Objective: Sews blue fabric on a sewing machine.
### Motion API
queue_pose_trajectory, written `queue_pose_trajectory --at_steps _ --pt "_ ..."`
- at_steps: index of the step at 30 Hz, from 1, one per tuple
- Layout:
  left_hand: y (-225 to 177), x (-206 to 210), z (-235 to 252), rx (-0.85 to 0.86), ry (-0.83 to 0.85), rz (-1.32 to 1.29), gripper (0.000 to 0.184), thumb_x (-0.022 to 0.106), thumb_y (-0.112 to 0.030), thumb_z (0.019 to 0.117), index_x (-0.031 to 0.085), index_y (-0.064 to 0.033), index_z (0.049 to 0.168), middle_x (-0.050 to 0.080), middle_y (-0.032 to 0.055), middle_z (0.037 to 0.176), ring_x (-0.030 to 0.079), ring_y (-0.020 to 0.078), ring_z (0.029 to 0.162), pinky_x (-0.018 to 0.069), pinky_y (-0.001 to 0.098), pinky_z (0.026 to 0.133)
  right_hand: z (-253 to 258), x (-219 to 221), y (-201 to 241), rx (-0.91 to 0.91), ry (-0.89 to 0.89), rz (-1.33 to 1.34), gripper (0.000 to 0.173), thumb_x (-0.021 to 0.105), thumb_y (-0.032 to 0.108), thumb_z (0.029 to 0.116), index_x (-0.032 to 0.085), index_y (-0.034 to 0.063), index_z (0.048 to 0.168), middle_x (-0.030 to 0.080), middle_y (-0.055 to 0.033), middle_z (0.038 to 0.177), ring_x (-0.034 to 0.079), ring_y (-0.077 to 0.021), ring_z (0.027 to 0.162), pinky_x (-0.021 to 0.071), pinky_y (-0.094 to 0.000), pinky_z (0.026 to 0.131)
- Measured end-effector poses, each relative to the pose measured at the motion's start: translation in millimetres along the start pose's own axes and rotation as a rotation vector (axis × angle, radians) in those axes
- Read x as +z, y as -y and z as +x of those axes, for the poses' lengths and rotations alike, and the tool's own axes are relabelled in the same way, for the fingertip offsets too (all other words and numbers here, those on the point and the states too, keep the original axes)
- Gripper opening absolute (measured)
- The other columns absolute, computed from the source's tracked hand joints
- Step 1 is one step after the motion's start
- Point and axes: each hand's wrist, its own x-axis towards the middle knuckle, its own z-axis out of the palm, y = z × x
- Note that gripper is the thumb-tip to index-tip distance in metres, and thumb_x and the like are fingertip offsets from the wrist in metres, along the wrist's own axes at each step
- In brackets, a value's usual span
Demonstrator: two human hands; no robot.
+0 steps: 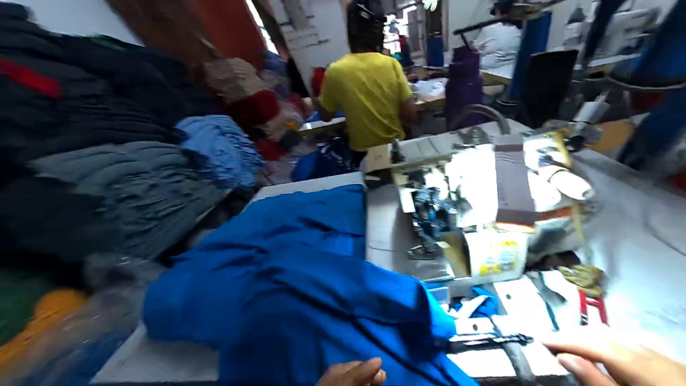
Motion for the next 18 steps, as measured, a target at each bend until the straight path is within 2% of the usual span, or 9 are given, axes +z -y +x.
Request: queue_pose_trajectory --at_steps 3,5,7,9,11,13,15,18 --pt "-8.4 -18.3 11.4 0.123 -0.099 0.253 0.020 0.053 -0.003 0.1036 0.071 0.0028 0.109 0.074 0.0065 0.107 0.066 0.0000 0.107 0.0522 0.0189 0.097 43.9 42.6 29.9 -0.171 0.030 0.019 0.023 0.060 0.012 0.1027 0.075 -0.0036 0.109 0.076 -0.0193 0.101 0.073 -0.0245 0.095 0.0562 -0.0324 0.090" --pt "-12.0 -26.7 21.7 0.175 -0.102 0.367 0.021 0.054 -0.004 0.1036 0.071 0.0064 0.109 0.072 0.0143 0.109 0.065 0.0023 0.109 0.0503 0.0163 0.097 69.6 62.9 43.6 -0.229 -0.016 -0.104 0.026 0.058 0.018 0.1033 0.074 -0.0002 0.112 0.076 -0.0161 0.101 0.073 -0.0264 0.093 0.0580 -0.0375 0.084" --pt "-8.2 -31.2 36.3 0.228 -0.088 0.489 0.023 0.055 -0.009 0.1042 0.073 0.0026 0.112 0.071 0.0159 0.113 0.065 0.0070 0.111 0.0494 0.0167 0.099 91.9 82.4 44.8 -0.260 -0.096 -0.308 0.031 0.055 0.027 0.1021 0.076 0.0053 0.108 0.074 -0.0119 0.095 0.073 -0.0265 0.084 0.0586 -0.0398 0.072" --pt "4.7 -28.3 56.1 0.302 -0.097 0.654 0.024 0.056 -0.015 0.1031 0.076 -0.0047 0.112 0.072 0.0148 0.111 0.068 0.0146 0.108 0.0524 0.0214 0.095 106.9 98.6 38.6 -0.284 -0.130 -0.457 0.031 0.058 0.031 0.0958 0.076 0.0064 0.097 0.070 -0.0126 0.085 0.071 -0.0298 0.075 0.0574 -0.0429 0.061" --pt "23.6 -21.6 76.1 0.373 -0.096 0.823 0.026 0.056 -0.020 0.1001 0.077 -0.0093 0.112 0.074 0.0123 0.110 0.071 0.0219 0.101 0.0580 0.0311 0.087 112.6 106.2 37.0 -0.305 -0.113 -0.529 0.023 0.066 0.027 0.0898 0.075 0.0058 0.088 0.067 -0.0151 0.081 0.070 -0.0335 0.072 0.0560 -0.0459 0.057" --pt "38.0 -17.5 91.6 0.381 -0.010 0.907 0.028 0.059 -0.022 0.0968 0.078 -0.0084 0.113 0.074 0.0135 0.113 0.073 0.0292 0.102 0.0602 0.0414 0.084 113.5 109.5 37.6 -0.320 -0.103 -0.545 0.015 0.069 0.021 0.0857 0.073 0.0067 0.083 0.066 -0.0142 0.079 0.070 -0.0331 0.070 0.0559 -0.0470 0.057" --pt "43.6 -16.2 102.1 0.377 0.074 0.932 0.025 0.060 -0.021 0.0964 0.078 -0.0084 0.108 0.075 0.0113 0.108 0.073 0.0284 0.100 0.0605 0.0425 0.082 114.0 110.0 38.1 -0.336 -0.094 -0.535 0.010 0.071 0.016 0.0827 0.071 0.0064 0.082 0.065 -0.0133 0.078 0.069 -0.0311 0.068 0.0558 -0.0443 0.056" --pt "41.0 -17.1 111.1 0.453 0.087 0.955 0.015 0.065 -0.017 0.0921 0.077 -0.0087 0.089 0.074 0.0074 0.090 0.074 0.0226 0.085 0.0607 0.0382 0.070 113.9 109.2 39.0 -0.353 -0.087 -0.506 0.010 0.068 0.015 0.0829 0.070 0.0057 0.081 0.065 -0.0123 0.077 0.069 -0.0285 0.067 0.0548 -0.0394 0.053"
